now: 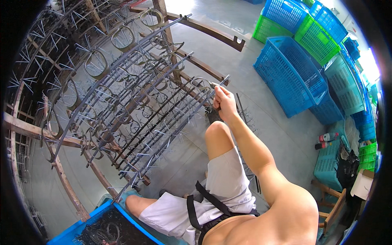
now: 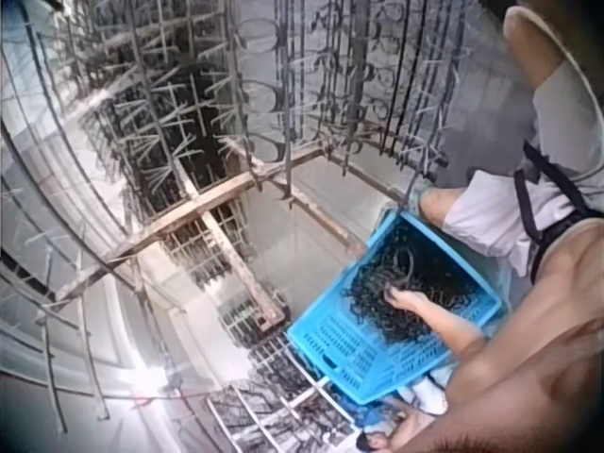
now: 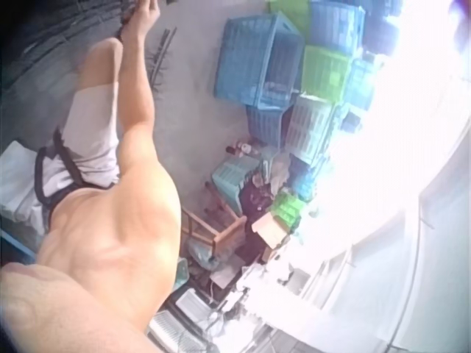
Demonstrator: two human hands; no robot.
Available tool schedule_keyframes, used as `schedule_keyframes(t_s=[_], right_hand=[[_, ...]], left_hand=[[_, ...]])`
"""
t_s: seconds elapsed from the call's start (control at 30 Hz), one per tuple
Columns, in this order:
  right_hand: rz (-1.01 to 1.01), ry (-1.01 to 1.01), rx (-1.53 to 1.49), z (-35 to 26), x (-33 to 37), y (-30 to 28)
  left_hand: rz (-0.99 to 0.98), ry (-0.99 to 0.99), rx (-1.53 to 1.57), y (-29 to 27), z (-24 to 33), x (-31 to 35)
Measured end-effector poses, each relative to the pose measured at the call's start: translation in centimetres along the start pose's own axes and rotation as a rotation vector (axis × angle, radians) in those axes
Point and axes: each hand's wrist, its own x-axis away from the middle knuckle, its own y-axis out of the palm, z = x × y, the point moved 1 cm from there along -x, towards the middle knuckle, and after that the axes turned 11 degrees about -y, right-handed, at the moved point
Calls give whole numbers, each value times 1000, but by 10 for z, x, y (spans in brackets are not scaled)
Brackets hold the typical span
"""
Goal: The person sits on a stool and repeatedly picks up small black wire loops from a blue basket. They attach each loop to a horizontal metal rod on a multi-tiered wooden rack, working one at a time.
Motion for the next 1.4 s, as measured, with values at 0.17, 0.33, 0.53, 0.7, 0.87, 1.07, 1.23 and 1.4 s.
schedule_keyframes(t_s=[0.17, 0.33, 0.53, 0.7, 0.87, 1.07, 1.23, 1.4], right_hand=[[-65, -70, 171, 7, 12, 9], [-5, -163, 302, 11, 7, 4], [1, -184, 339, 14, -3, 6], [19, -198, 451, 11, -9, 11], [-43, -85, 352, 6, -14, 5], [-94, -884, 1192, -26, 27, 26], [-622, 72, 680, -79, 176, 39], [-691, 405, 504, -69, 249, 40]], left_hand=[[-211, -290, 448, -3, 25, 27], [-574, -479, 487, 8, 33, 71], [-787, -487, 294, 64, 51, 149], [-1035, -600, 327, 107, 27, 192], [-1156, -750, 435, 133, 37, 218], [-1197, -798, 408, 149, 25, 224], [-982, -699, 561, 157, 29, 241], [-1126, -218, 384, 163, 1, 262]])
